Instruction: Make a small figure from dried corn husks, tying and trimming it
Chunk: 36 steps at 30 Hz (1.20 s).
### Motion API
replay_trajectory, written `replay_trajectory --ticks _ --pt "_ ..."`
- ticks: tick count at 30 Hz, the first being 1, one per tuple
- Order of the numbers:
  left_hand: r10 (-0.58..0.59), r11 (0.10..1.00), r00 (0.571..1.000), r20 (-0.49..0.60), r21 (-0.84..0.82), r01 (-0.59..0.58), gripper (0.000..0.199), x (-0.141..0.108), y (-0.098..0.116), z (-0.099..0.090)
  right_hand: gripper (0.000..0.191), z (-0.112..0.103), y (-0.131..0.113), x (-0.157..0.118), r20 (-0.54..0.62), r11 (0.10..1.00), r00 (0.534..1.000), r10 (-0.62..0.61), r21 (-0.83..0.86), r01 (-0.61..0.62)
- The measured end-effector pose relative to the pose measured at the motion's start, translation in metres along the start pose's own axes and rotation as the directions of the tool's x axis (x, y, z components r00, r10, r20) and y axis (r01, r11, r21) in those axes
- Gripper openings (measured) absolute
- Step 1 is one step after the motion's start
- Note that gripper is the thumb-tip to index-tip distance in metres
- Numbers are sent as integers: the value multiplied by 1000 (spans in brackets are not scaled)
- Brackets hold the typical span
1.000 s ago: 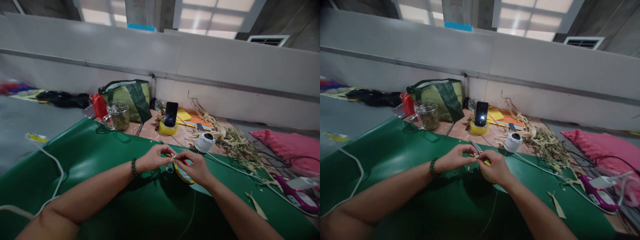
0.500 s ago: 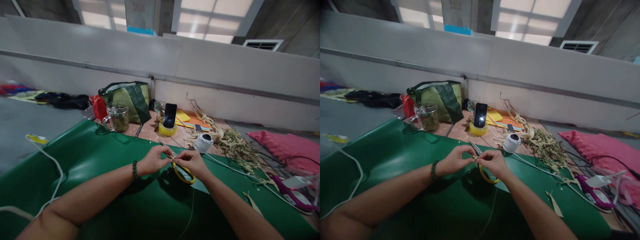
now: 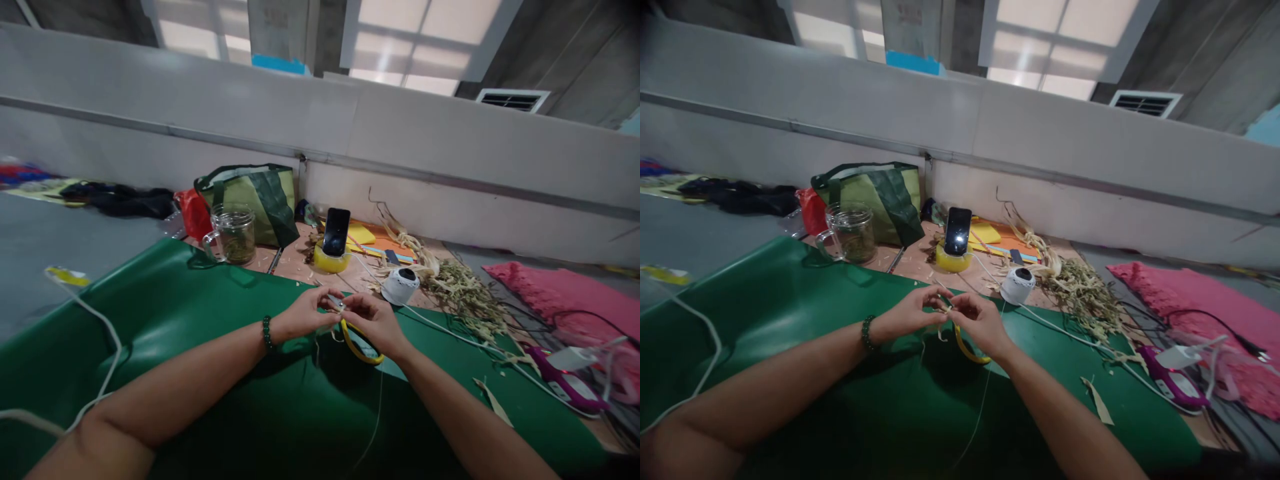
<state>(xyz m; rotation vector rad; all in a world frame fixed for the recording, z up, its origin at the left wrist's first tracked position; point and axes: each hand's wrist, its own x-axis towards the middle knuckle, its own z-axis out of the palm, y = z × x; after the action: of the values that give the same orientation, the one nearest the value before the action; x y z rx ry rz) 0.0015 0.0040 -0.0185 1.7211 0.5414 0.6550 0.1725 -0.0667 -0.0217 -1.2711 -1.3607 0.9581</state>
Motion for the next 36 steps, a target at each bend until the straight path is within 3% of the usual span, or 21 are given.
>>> replay_trajectory --ticks 5,9,11,15,17,20,25,28,31,36 --pt "-16 1000 1000 -16 18 17 39 -3 2 4 37 2 0 0 -37 1000 999 -8 12 8" --pt "71 987 993 -98 154 -55 42 -7 8 9 39 2 -2 3 7 983 991 133 129 -133" --pt "58 985 993 -107 168 -39 47 -8 9 9 40 1 -3 5 28 973 984 174 150 -176" --pt "-100 995 995 4 -27 100 64 -6 7 4 41 -2 -6 6 10 972 986 167 169 -166" --pt "-152 982 983 100 -101 162 52 -4 7 1 41 -3 -7 6 -13 976 988 157 157 -153" --pt "-148 981 972 182 -96 167 34 -2 10 -2 40 -3 -7 5 -29 986 992 126 112 -122" --pt "-119 989 977 178 -67 132 33 -3 13 -2 40 -2 -5 3 -9 993 997 74 97 -73" --pt "-109 991 987 115 -58 116 39 -1 13 -3 42 -6 -5 4 -19 989 997 77 127 -74" --pt "-84 996 996 -19 -9 84 46 1 13 -7 39 -11 -7 8 -27 984 995 98 154 -92" --pt "-28 986 985 -168 159 56 46 5 13 -13 32 -9 -15 7 106 986 989 106 115 -118"
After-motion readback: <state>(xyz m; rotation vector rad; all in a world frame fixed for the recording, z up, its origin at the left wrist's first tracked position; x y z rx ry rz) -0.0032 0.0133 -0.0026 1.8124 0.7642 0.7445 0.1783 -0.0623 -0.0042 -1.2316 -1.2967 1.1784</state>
